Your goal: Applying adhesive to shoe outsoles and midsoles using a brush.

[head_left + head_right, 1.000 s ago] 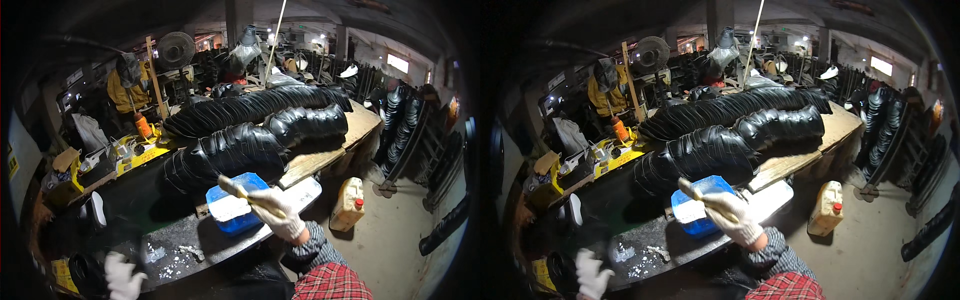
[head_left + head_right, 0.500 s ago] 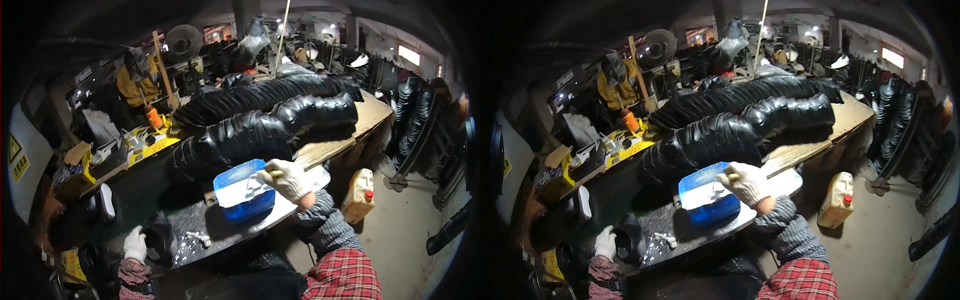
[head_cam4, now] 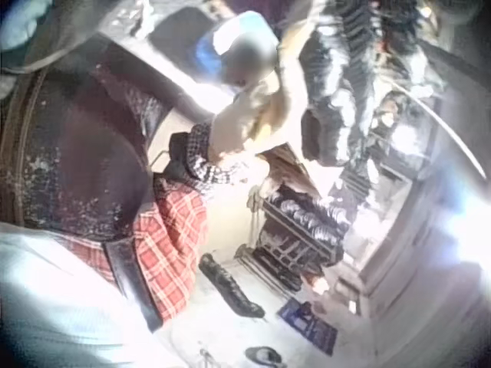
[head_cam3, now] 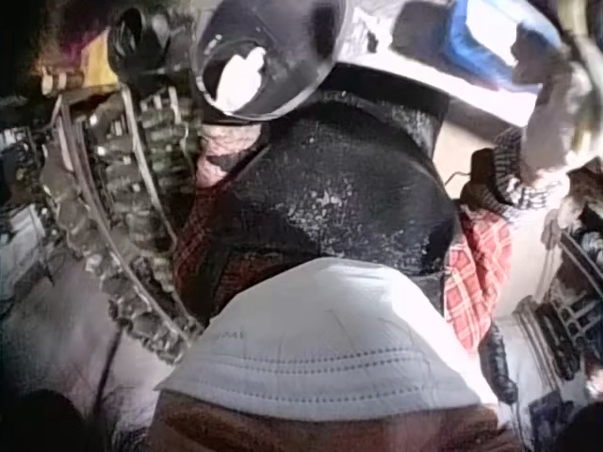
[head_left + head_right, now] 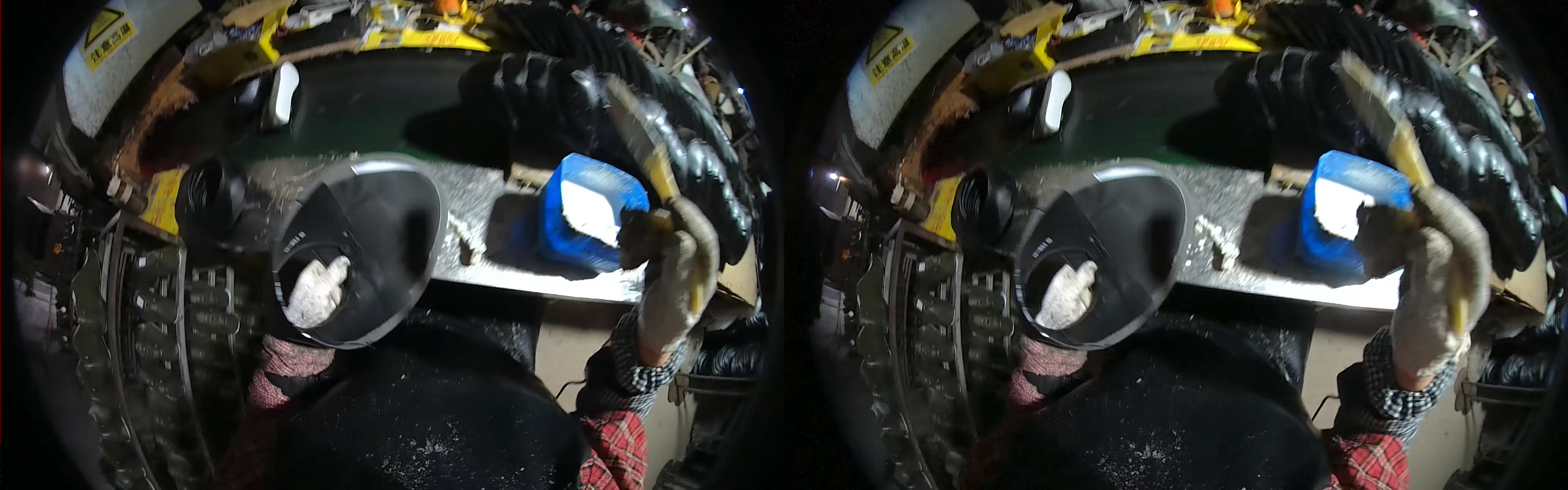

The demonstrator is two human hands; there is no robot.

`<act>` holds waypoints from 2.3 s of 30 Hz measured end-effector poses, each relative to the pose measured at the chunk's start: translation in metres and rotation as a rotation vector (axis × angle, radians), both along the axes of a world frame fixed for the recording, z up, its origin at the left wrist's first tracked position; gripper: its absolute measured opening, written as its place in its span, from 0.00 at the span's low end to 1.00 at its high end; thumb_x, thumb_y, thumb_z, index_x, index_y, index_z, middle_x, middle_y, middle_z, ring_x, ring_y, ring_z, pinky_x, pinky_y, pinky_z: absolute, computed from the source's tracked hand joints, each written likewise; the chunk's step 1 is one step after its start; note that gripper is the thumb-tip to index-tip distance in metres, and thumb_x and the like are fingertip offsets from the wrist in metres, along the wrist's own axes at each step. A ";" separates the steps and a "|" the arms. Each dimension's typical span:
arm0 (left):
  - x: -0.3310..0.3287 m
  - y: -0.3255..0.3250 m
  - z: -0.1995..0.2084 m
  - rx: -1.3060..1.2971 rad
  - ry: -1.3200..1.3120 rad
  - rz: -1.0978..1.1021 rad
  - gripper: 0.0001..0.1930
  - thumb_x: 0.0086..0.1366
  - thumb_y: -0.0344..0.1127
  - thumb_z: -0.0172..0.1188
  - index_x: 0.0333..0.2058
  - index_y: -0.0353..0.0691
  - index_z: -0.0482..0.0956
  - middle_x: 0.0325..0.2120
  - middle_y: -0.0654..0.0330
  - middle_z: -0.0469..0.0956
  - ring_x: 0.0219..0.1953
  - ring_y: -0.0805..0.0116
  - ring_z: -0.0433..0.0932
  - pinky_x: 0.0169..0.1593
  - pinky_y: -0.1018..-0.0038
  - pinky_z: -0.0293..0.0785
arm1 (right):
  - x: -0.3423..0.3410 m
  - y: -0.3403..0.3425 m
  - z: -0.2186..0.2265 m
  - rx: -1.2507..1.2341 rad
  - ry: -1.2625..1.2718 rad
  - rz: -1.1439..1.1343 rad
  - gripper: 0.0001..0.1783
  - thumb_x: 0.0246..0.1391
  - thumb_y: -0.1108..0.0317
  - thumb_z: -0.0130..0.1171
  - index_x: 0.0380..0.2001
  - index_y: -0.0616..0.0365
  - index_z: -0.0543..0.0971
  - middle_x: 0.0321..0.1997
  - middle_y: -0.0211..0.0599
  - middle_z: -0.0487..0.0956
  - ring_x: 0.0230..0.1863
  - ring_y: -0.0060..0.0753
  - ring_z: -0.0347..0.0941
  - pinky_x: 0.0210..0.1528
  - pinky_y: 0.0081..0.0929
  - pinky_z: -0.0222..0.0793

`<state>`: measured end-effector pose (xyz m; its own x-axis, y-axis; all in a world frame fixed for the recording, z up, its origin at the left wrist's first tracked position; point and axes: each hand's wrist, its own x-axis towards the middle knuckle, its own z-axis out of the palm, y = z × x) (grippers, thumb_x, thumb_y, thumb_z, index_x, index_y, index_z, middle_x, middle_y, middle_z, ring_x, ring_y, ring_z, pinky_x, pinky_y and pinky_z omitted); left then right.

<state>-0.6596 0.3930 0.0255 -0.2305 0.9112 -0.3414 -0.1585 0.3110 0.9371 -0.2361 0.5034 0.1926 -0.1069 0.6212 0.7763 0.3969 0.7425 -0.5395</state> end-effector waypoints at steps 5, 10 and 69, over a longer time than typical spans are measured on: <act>0.000 -0.009 0.005 0.088 -0.029 0.169 0.07 0.68 0.31 0.54 0.40 0.37 0.77 0.27 0.65 0.74 0.27 0.75 0.71 0.31 0.78 0.68 | -0.008 0.000 0.022 -0.550 0.269 0.365 0.30 0.62 0.52 0.47 0.52 0.72 0.69 0.36 0.52 0.78 0.31 0.37 0.75 0.33 0.28 0.74; -0.025 -0.026 -0.022 0.351 0.510 0.262 0.07 0.68 0.32 0.53 0.41 0.38 0.77 0.28 0.66 0.74 0.28 0.77 0.71 0.32 0.80 0.69 | -0.037 0.008 0.030 -0.332 0.234 0.187 0.30 0.62 0.52 0.48 0.52 0.72 0.69 0.36 0.52 0.78 0.31 0.37 0.75 0.34 0.28 0.74; 0.049 0.032 0.007 0.115 -0.359 0.159 0.04 0.63 0.26 0.60 0.37 0.37 0.80 0.33 0.63 0.79 0.33 0.76 0.77 0.37 0.78 0.72 | -0.165 0.032 -0.059 0.012 -0.133 0.387 0.17 0.51 0.71 0.64 0.45 0.64 0.79 0.35 0.43 0.82 0.33 0.37 0.79 0.39 0.28 0.74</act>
<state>-0.6108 0.4247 0.0322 -0.2562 0.9108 -0.3238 -0.5193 0.1528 0.8408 -0.4012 0.5359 0.1334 -0.4312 0.5066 0.7466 0.1528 0.8565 -0.4929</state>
